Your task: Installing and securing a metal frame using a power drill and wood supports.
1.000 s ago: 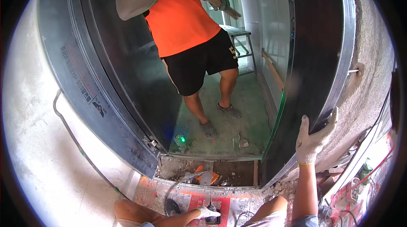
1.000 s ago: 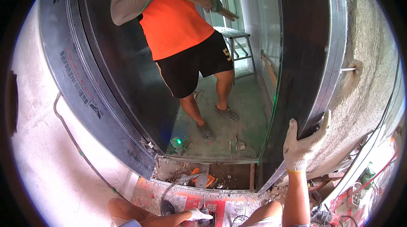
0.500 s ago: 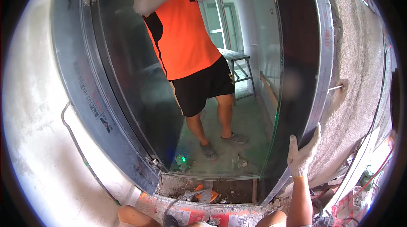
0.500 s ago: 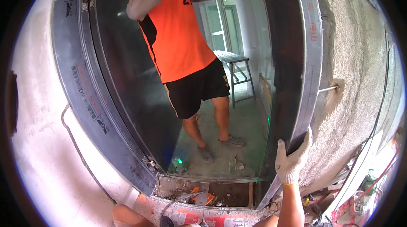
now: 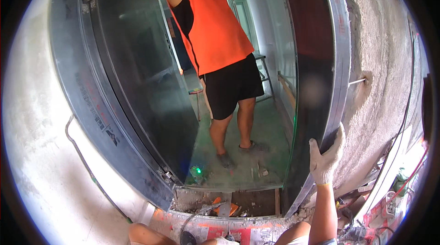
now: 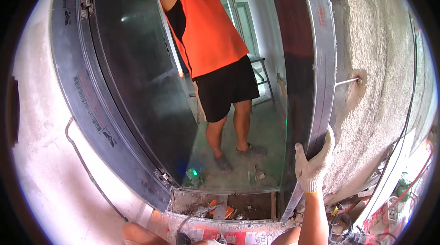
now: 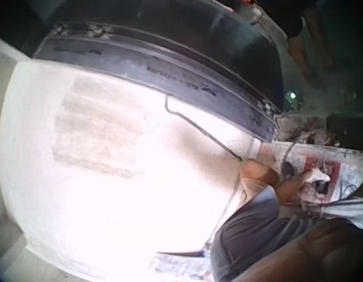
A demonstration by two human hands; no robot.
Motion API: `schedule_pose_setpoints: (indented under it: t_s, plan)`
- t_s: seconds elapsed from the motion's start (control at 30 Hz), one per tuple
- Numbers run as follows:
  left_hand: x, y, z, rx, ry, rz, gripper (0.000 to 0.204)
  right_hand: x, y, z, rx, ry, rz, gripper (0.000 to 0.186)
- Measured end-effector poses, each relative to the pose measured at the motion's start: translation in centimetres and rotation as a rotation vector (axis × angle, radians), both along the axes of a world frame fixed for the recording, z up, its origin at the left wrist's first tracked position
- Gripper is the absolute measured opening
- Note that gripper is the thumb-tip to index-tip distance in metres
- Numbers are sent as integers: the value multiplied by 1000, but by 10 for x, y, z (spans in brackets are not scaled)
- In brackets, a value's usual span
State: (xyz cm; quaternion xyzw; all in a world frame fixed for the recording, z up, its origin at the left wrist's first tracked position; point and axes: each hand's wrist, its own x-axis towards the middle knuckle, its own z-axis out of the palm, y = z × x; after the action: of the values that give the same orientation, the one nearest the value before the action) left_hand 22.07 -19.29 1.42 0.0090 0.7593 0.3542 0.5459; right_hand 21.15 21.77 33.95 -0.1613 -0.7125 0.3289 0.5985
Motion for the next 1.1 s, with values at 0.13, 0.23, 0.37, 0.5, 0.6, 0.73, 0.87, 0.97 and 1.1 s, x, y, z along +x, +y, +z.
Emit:
schedule_pose_setpoints:
  t_s: [0.13, 0.23, 0.37, 0.5, 0.6, 0.73, 0.87, 0.97, 1.1]
  plan:
    - [-11, 9, 6, -2, 36, -31, 34, 3, -3, 6, -14, 33, 10, 83]
    - [-23, 26, 11, 14, 63, -62, 35, 2, -7, 10, -22, 25, 28, 82]
    - [-26, 45, 13, 37, 79, -95, 35, -2, -2, 3, -10, 20, -11, 83]
    - [-39, 56, 27, 50, 121, -107, 36, 0, -7, 7, -4, 5, -7, 84]
    - [-49, 57, 42, 47, 159, -114, 36, 5, -4, 6, -14, 21, 4, 84]
    - [-58, 54, 58, 38, 190, -117, 37, 11, -4, 0, -9, 18, 38, 84]
    - [-38, 34, 50, 13, 119, -76, 38, -2, -5, -3, 15, -30, -23, 88]
    - [15, -15, -14, 323, -33, 79, 38, -9, 6, -5, 65, -22, -148, 93]
    - [-11, 0, -28, -277, 281, -106, 87, -13, 2, 5, 156, 128, -58, 83]
